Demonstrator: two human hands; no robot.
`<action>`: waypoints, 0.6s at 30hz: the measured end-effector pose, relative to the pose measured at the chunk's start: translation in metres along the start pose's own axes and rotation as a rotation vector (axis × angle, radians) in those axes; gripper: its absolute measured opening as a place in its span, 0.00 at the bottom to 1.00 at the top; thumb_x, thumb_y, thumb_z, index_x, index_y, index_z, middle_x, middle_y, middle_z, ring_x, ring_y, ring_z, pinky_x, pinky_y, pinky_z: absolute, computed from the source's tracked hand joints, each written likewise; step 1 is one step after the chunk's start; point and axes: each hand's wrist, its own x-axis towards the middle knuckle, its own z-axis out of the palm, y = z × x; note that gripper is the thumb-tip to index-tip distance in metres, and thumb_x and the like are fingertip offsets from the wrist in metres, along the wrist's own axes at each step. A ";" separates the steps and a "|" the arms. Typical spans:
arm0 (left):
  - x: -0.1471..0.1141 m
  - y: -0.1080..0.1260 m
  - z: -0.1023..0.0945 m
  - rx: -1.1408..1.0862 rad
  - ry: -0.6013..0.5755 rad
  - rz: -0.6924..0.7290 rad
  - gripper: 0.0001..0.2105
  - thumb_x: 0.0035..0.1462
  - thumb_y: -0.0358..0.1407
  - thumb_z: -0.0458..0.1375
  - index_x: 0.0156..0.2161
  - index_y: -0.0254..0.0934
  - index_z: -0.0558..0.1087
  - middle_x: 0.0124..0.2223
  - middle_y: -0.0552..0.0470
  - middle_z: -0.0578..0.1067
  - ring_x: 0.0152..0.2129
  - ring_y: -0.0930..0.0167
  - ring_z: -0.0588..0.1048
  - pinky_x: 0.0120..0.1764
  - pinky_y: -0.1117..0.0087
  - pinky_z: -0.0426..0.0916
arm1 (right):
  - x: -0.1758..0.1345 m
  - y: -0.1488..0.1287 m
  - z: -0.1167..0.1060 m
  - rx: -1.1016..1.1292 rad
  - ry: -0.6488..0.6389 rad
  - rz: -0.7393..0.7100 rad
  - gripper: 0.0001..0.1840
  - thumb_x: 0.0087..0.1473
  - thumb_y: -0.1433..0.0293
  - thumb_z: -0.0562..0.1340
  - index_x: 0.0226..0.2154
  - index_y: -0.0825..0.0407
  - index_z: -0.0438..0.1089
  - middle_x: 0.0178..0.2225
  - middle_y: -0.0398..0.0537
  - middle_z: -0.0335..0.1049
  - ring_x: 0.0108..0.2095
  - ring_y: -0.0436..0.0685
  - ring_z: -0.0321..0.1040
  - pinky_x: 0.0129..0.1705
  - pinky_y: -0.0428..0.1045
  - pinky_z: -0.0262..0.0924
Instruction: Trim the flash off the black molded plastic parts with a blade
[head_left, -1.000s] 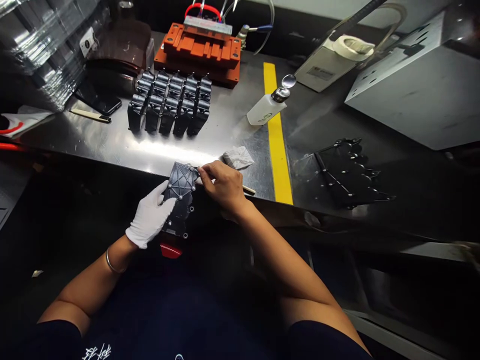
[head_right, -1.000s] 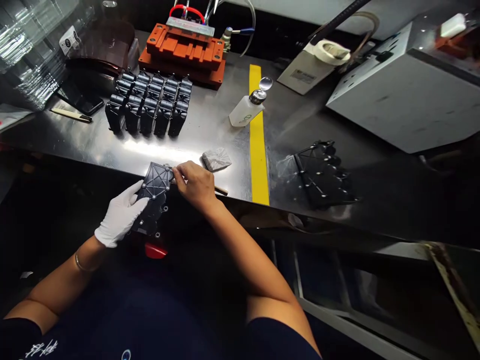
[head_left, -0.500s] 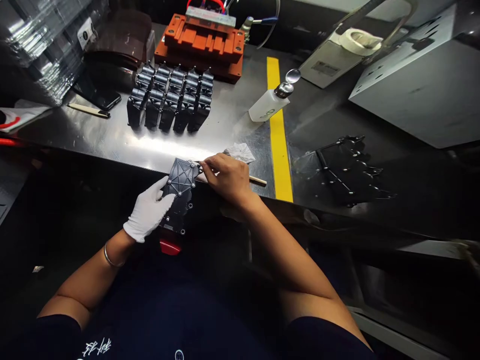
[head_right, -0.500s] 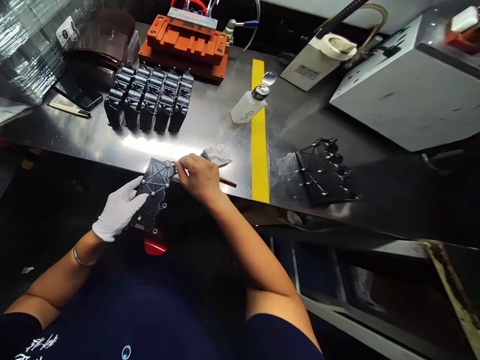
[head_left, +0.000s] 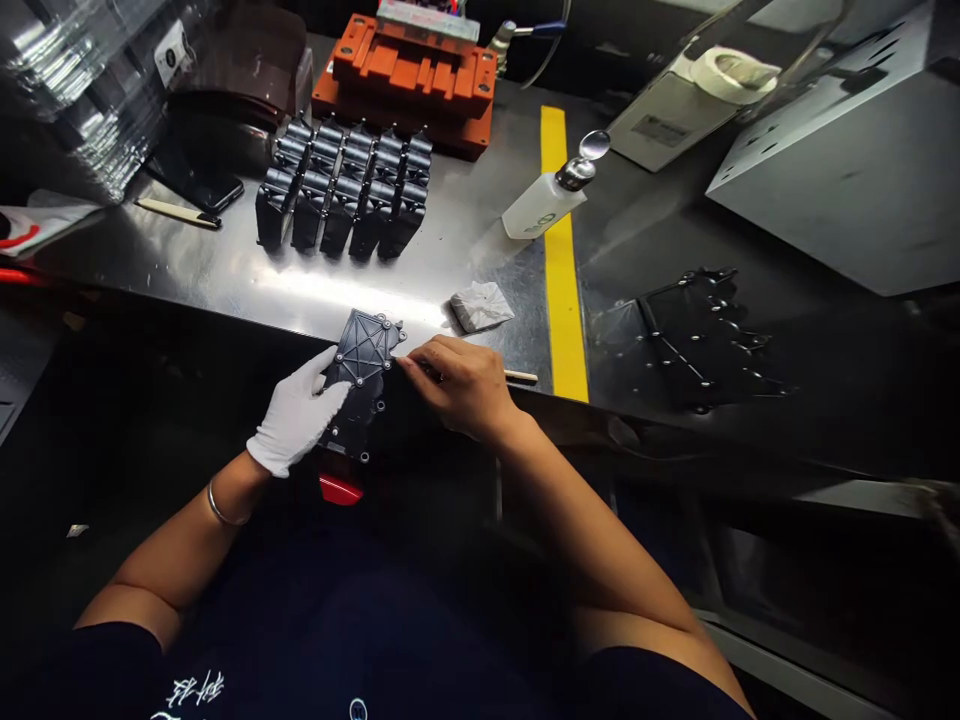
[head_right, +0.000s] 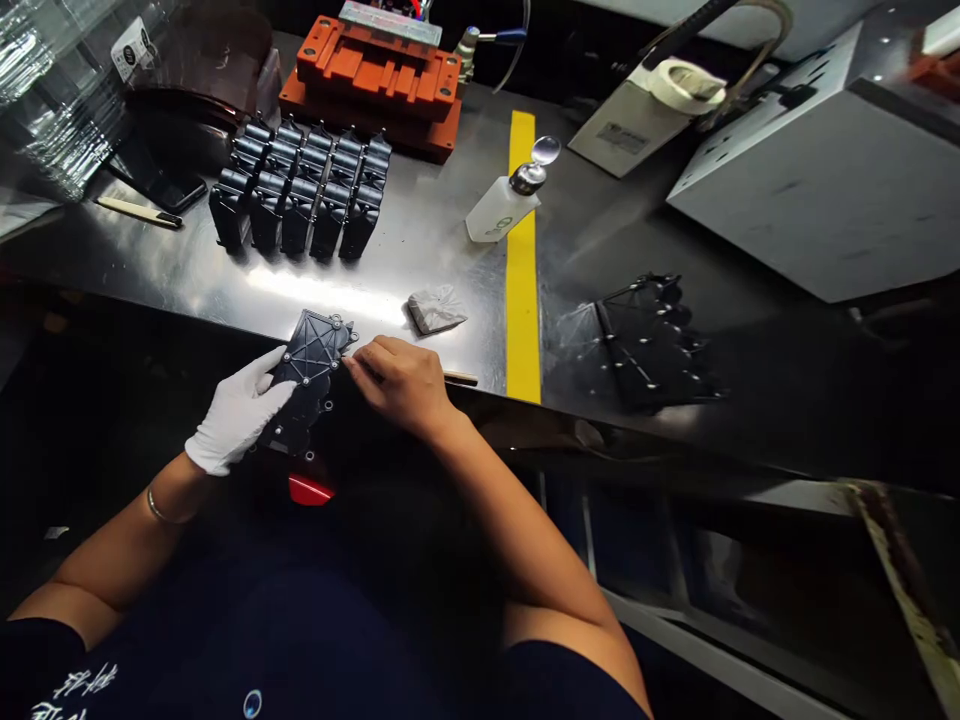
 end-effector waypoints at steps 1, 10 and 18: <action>0.000 0.000 0.000 -0.003 -0.004 0.005 0.27 0.51 0.36 0.63 0.58 0.37 0.69 0.33 0.52 0.80 0.29 0.71 0.77 0.33 0.75 0.72 | 0.001 0.000 -0.001 -0.004 0.001 -0.014 0.18 0.61 0.62 0.54 0.25 0.51 0.71 0.24 0.47 0.72 0.25 0.51 0.65 0.27 0.47 0.51; 0.001 0.000 0.000 0.024 0.008 0.011 0.27 0.52 0.35 0.62 0.59 0.37 0.67 0.35 0.52 0.80 0.30 0.72 0.77 0.34 0.75 0.73 | 0.002 -0.001 -0.003 -0.086 0.060 -0.075 0.17 0.61 0.63 0.56 0.24 0.53 0.71 0.23 0.45 0.71 0.24 0.49 0.65 0.25 0.46 0.47; 0.002 -0.004 0.000 0.030 0.020 0.020 0.28 0.52 0.35 0.62 0.60 0.37 0.66 0.35 0.52 0.80 0.32 0.71 0.78 0.35 0.75 0.73 | -0.004 -0.004 0.008 -0.030 0.159 -0.021 0.17 0.60 0.64 0.57 0.23 0.52 0.70 0.21 0.45 0.70 0.22 0.49 0.64 0.25 0.46 0.50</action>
